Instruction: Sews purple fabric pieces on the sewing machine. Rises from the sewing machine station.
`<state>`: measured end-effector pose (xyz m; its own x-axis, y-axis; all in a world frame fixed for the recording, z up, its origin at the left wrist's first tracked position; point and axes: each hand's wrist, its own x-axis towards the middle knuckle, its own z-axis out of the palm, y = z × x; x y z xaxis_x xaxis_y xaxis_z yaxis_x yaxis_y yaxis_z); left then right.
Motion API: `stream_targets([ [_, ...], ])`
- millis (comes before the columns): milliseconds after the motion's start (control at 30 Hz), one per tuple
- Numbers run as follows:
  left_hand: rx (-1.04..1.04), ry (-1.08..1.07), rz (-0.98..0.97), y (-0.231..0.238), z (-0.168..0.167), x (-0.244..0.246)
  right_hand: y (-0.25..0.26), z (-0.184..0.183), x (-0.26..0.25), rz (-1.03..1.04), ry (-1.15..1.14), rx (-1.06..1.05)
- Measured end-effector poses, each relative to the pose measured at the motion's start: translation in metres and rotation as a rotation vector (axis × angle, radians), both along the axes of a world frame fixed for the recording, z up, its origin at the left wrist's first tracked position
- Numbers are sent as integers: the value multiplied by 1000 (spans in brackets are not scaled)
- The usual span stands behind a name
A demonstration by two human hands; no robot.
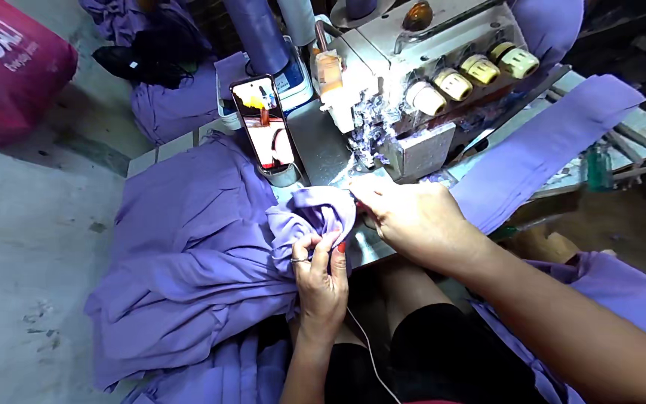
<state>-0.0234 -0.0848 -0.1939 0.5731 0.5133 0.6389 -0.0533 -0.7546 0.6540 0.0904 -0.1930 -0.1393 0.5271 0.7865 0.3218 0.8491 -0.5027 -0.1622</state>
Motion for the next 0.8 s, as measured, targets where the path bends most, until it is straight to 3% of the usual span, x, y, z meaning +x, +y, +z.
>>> stream_targets([
  [67, -21, -22, -17, 3, 2, -3, -5, -12, 3, 1, 70, 237],
  [167, 49, 7, -66, 9, 10, -11, -12, -18, 1, -64, 471, 565],
  [300, 419, 181, -178, 23, 27, -18, -5, -32, -7, -26, 735, 666],
  [567, 757, 504, -287, 89, 90, -53, -3, -48, -13, -79, 540, 815],
  [667, 764, 609, -343, 111, 104, -64, -5, -53, -14, -67, 579, 849],
  [800, 757, 595, -487, 117, 108, -54, -1, -53, -18, -14, 570, 869],
])
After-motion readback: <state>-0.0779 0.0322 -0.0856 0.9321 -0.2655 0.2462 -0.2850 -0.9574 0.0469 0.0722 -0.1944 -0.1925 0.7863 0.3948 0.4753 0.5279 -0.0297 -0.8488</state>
